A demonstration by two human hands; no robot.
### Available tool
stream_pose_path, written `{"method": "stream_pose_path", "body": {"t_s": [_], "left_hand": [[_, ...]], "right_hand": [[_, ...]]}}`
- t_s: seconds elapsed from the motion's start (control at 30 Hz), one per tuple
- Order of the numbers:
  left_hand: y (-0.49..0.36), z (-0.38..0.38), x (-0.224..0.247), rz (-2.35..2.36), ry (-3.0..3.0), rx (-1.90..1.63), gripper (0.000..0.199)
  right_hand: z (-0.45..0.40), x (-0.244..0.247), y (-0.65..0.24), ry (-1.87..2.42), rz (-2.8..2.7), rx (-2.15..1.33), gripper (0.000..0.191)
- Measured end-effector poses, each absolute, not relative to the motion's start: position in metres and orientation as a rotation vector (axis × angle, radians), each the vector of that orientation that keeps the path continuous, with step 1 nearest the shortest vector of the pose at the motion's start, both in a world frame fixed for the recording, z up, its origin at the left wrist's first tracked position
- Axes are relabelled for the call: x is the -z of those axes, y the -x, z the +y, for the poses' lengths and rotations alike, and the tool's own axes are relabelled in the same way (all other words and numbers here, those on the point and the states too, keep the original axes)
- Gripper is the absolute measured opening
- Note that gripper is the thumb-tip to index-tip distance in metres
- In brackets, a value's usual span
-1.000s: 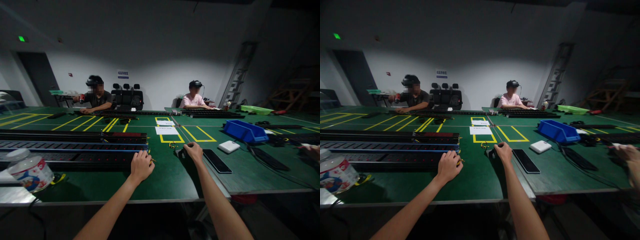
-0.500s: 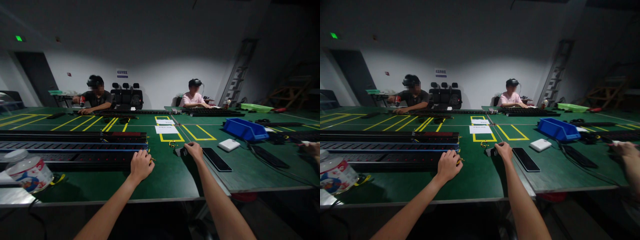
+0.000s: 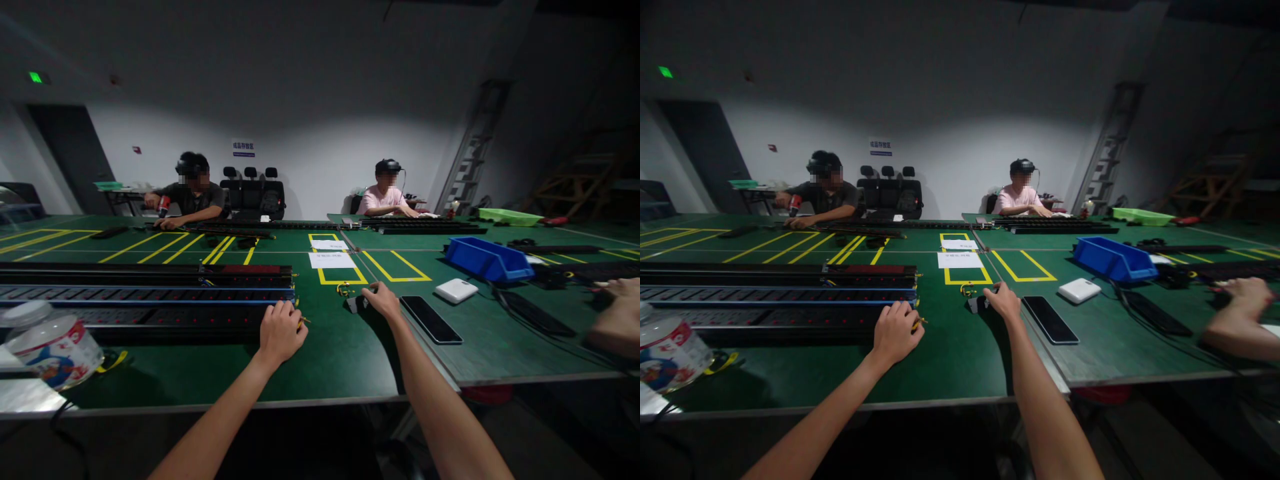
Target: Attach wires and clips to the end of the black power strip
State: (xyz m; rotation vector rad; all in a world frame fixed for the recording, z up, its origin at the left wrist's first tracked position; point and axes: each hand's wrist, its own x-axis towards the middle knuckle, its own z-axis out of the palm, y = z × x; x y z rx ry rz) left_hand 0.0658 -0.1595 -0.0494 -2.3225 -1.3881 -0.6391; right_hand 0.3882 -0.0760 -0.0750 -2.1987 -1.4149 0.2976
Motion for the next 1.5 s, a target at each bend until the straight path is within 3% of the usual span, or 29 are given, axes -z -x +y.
{"method": "stream_pose_path", "body": {"t_s": [0.6, 1.5], "left_hand": [[-0.0657, -0.1593, 0.0473, -1.388, 2.341, 0.644, 0.019], [-0.0655, -0.1606, 0.0458, -1.383, 2.346, 0.636, 0.021]], "right_hand": [[-0.0798, 0.0766, -0.3859, 1.992, -1.598, -0.161, 0.03], [-0.0764, 0.0805, -0.3848, 1.922, -1.512, -0.188, 0.041]]}}
